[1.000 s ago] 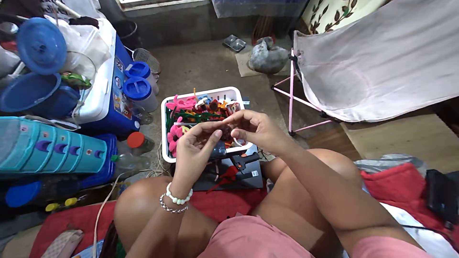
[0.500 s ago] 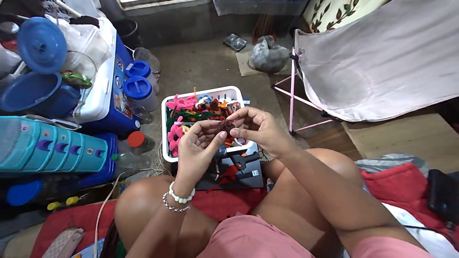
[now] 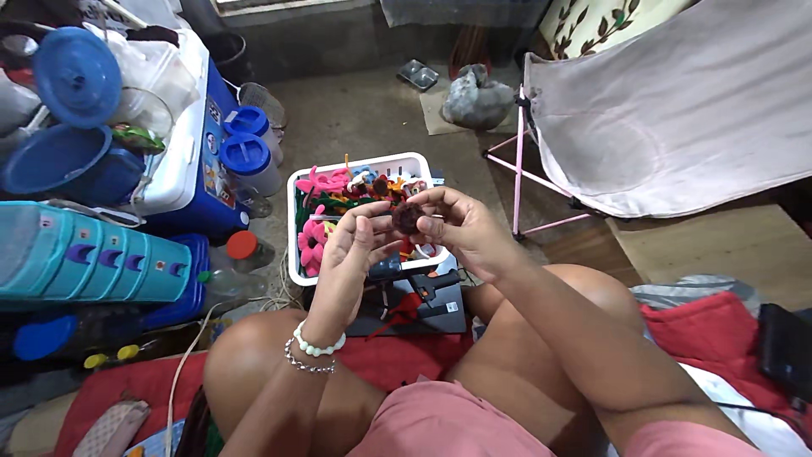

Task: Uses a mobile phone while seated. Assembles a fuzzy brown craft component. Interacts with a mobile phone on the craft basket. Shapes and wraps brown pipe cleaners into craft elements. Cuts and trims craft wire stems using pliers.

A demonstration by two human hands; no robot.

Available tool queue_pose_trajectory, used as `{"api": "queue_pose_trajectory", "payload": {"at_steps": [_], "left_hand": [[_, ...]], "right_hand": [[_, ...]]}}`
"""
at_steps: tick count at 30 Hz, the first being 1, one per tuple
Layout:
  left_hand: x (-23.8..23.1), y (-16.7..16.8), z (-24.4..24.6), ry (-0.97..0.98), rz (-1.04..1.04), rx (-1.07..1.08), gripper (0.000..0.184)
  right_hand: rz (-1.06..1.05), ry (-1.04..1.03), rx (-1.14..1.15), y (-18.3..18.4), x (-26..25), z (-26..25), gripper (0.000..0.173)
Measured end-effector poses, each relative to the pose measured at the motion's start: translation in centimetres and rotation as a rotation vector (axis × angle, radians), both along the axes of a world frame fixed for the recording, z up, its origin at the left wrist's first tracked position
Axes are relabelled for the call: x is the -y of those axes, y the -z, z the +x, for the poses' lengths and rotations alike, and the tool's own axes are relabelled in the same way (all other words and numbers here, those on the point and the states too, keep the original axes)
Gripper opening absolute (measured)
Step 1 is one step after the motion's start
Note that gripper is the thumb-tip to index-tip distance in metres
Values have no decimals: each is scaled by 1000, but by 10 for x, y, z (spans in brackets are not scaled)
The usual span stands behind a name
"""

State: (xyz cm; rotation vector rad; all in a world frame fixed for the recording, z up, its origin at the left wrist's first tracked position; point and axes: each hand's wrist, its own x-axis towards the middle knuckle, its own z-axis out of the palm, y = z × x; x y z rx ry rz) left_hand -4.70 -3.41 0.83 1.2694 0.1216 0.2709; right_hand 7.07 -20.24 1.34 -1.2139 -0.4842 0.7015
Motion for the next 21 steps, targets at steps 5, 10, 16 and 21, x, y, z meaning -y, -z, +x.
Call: {"api": "queue_pose_trajectory", "payload": {"at_steps": [5,10,16,21], "left_hand": [[2,5,0,-66,103,25,33],[1,3,1,-162,210,3,26],[-14,0,1,-237,271,-31,25],[-7,14,8,-165,376,-38,27]], "right_hand": [[-4,24,-22,3,-3,-5,24],[-84,-22,169,2,2,2,27],[-45,241,211,-10,16,30,19],[-214,3,345,2,6,22,29]]}}
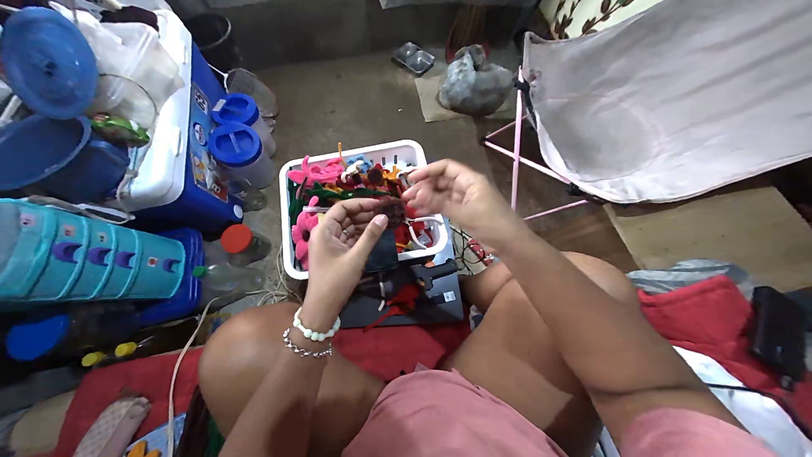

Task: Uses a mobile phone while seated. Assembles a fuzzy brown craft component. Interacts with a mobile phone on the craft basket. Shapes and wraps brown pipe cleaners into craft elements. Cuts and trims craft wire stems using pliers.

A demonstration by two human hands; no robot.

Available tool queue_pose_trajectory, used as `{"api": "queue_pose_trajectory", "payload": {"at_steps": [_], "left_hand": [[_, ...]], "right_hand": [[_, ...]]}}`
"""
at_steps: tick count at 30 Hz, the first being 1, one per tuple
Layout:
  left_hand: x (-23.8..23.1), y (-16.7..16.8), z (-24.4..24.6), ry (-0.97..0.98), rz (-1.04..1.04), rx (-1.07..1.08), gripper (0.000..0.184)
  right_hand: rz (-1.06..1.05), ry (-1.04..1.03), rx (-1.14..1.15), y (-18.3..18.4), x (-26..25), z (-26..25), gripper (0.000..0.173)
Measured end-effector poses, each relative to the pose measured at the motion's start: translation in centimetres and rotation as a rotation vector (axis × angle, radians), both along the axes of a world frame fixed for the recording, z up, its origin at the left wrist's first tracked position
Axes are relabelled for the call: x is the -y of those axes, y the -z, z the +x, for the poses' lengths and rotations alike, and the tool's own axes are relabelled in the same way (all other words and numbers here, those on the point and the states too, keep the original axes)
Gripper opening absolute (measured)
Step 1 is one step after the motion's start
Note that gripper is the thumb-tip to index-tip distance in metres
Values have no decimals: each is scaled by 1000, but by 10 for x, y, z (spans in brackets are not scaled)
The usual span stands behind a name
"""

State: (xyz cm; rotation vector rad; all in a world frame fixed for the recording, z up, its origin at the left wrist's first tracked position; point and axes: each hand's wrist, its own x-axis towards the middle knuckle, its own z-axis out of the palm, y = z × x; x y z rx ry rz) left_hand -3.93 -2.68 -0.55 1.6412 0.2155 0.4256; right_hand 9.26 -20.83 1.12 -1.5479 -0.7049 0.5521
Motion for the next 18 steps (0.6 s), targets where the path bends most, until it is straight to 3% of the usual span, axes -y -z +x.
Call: {"api": "queue_pose_trajectory", "payload": {"at_steps": [6,11,18], "left_hand": [[-3,19,8,92,385,-250,36],[-26,13,3,63,788,-509,42],[-46,-1,-6,11,816,-555,45]], "right_hand": [[-252,-66,20,31,-12,13,21],[-501,39,27,75,-38,70,33],[-576,92,27,124,-106,115,42]]}}
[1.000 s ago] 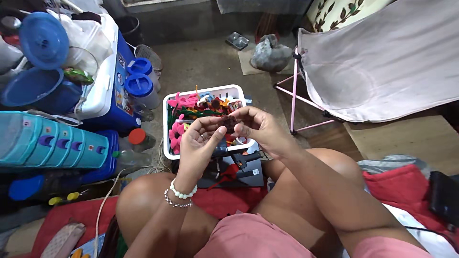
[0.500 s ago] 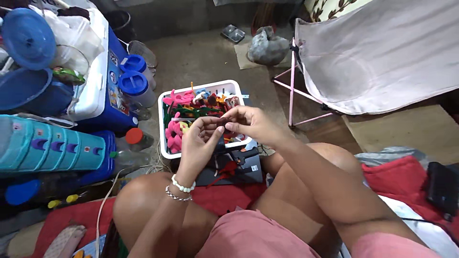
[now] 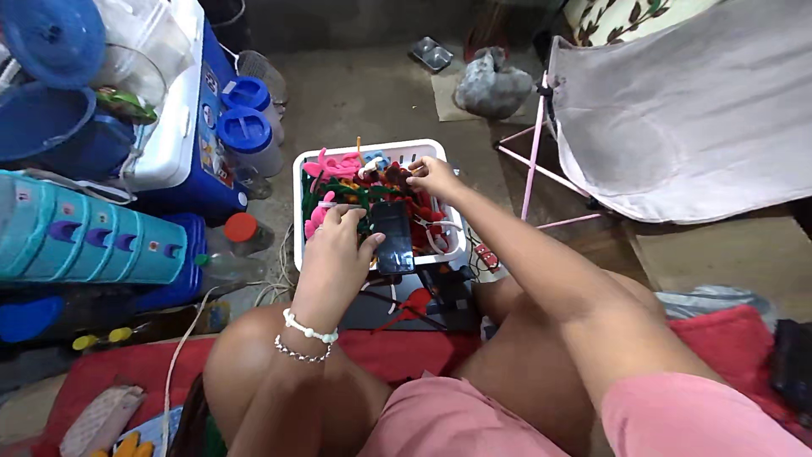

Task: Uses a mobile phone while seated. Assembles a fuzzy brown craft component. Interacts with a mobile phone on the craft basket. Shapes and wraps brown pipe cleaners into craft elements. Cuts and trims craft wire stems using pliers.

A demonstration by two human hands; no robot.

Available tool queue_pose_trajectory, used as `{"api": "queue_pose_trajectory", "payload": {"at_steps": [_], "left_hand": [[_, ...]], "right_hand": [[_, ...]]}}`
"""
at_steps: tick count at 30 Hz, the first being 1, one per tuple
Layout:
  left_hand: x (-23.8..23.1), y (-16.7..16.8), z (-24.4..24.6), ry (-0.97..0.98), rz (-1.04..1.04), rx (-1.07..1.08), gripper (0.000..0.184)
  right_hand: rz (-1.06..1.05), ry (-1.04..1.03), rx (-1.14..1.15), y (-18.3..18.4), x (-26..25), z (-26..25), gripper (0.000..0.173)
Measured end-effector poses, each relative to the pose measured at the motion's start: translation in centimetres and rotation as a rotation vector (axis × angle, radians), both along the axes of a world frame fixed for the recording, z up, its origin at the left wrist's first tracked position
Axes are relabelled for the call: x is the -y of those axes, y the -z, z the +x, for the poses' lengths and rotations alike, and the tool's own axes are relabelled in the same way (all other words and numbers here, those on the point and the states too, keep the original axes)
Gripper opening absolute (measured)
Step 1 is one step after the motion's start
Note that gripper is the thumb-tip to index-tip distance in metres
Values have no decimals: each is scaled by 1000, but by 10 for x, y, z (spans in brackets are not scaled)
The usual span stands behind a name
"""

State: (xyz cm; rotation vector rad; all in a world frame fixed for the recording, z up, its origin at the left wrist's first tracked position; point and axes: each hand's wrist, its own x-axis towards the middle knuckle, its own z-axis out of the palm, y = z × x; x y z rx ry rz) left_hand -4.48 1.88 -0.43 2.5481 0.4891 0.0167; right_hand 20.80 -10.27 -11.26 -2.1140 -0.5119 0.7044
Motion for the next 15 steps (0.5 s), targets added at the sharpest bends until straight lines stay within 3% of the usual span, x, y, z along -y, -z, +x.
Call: {"api": "queue_pose_trajectory", "payload": {"at_steps": [3,6,8,15], "left_hand": [[-4,0,-4,1,-6,5,46],[-4,1,-6,5,-4,5,46],[-4,0,-7,21,1,4,47],[-4,0,-8,34,-30,2,47]], "right_hand": [[-74,-35,121,16,-22,7,35],[-118,2,192,25,-33,8,41],[-124,-4,188,30,-37,11,51],[-116,-96,108,38,-45,20,58]]}}
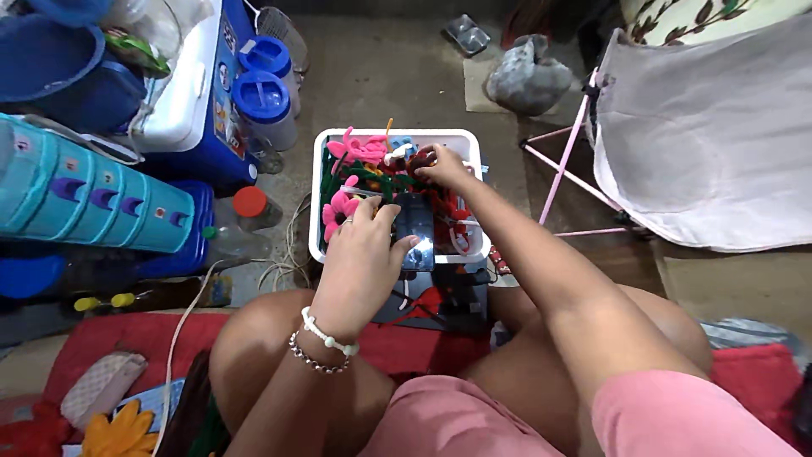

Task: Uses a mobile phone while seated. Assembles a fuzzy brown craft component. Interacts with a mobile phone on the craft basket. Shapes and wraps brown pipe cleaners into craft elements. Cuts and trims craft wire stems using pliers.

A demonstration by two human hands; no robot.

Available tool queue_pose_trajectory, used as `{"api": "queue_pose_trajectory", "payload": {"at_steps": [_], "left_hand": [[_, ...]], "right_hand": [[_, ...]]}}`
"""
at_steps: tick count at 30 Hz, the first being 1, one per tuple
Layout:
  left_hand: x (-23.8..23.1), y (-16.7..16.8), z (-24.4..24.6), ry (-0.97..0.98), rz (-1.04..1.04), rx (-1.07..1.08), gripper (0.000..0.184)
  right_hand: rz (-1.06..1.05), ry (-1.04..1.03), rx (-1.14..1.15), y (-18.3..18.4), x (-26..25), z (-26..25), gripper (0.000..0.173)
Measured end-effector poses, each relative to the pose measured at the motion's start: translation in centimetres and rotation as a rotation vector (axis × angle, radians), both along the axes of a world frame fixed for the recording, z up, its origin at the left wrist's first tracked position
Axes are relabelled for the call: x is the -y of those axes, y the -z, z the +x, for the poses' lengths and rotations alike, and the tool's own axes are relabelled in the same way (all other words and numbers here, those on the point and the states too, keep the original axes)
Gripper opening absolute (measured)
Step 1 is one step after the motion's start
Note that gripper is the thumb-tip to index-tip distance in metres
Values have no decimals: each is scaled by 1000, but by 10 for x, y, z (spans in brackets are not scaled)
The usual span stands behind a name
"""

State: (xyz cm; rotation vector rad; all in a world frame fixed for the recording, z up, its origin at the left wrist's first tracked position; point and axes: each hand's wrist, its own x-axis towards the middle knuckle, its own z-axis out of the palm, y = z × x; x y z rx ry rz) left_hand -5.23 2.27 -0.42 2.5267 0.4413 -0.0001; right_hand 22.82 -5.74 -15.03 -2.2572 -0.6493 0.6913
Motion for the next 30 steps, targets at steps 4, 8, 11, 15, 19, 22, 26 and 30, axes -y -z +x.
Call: {"api": "queue_pose_trajectory", "payload": {"at_steps": [4,8,11,15,19,22,26,30], "left_hand": [[-3,3,4,-34,-10,63,44],[-3,2,8,-37,-68,182,47],[-1,3,9,29,-117,304,60],[13,6,12,128,-251,569,66],[38,5,16,242,-397,800,51],[44,8,16,271,-354,817,52],[50,12,15,317,-217,823,51],[53,14,17,307,-284,809,51]], "right_hand": [[44,20,-76,-11,7,-2,51],[403,99,-551,-60,34,-31,30],[536,-14,-811,-101,62,-61,22],[667,-212,-864,-131,98,-101,35],[751,-126,-844,-150,124,-133,21],[758,47,-647,-157,135,-150,12],[759,77,-490,-159,145,-160,10],[692,42,-319,-160,148,-159,15]]}}
